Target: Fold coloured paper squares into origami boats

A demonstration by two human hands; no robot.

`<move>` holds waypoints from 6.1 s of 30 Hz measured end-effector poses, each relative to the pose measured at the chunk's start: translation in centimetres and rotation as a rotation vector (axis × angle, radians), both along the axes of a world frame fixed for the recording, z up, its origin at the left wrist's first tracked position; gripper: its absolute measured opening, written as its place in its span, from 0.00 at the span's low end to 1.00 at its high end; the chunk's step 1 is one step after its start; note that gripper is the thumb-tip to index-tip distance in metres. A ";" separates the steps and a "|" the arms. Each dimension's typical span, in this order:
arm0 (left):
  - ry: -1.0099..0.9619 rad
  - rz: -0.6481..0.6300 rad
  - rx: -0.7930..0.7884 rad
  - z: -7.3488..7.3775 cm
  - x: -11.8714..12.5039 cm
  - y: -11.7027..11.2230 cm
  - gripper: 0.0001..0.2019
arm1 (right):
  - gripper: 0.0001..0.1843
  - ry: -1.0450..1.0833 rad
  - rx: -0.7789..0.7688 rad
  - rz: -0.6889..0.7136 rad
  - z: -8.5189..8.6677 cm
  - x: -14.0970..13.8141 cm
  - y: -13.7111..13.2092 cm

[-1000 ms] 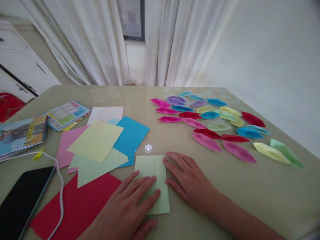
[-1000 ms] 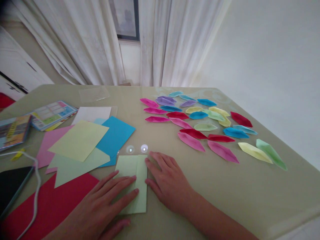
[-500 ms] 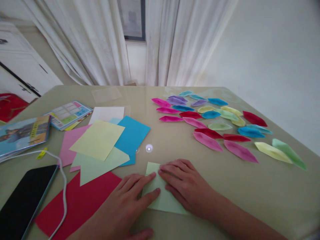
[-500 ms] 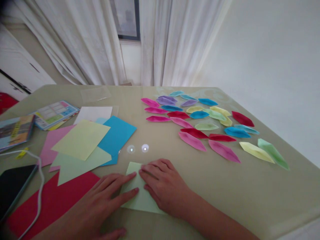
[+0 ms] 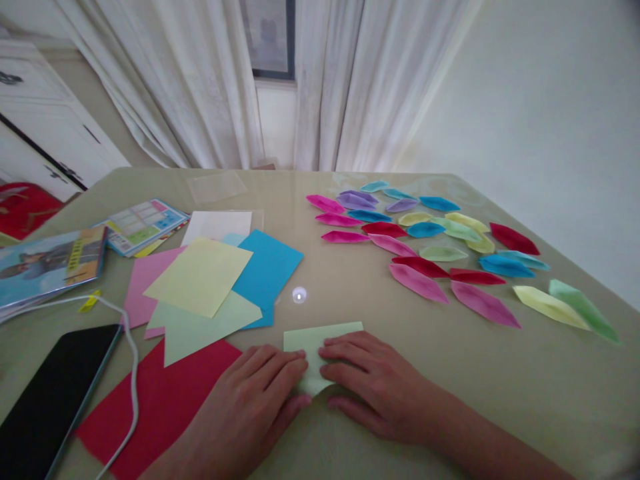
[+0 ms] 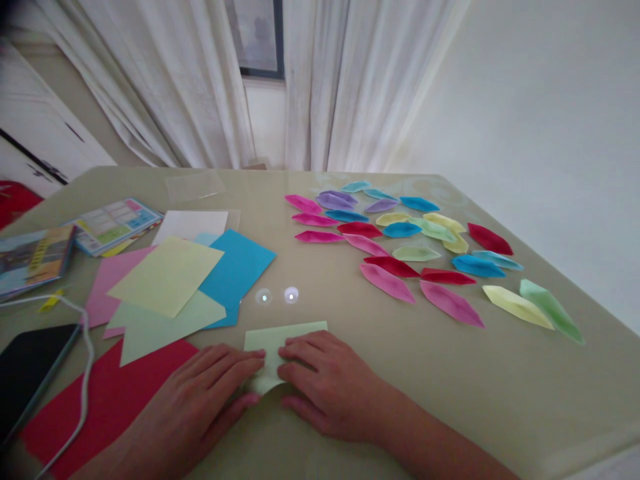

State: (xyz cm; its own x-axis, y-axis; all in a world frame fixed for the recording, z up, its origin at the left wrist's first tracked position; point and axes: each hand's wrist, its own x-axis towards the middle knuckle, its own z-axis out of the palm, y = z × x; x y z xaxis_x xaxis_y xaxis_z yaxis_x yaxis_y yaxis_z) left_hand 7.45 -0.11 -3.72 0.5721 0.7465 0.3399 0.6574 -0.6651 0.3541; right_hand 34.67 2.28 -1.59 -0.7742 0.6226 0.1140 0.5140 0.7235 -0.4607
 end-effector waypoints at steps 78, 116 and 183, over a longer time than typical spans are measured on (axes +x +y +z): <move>0.322 -0.014 0.341 -0.7 1.8 -2.1 0.21 | 0.11 -0.306 -0.022 -0.358 0.2 1.4 2.7; 0.308 0.002 0.402 -0.9 2.0 -2.3 0.21 | 0.14 -0.029 0.440 -0.312 3.7 -0.3 -1.8; -0.080 0.200 -0.245 -1.6 -0.9 0.7 0.09 | 0.17 -0.039 -0.095 -0.228 -0.2 -0.1 2.4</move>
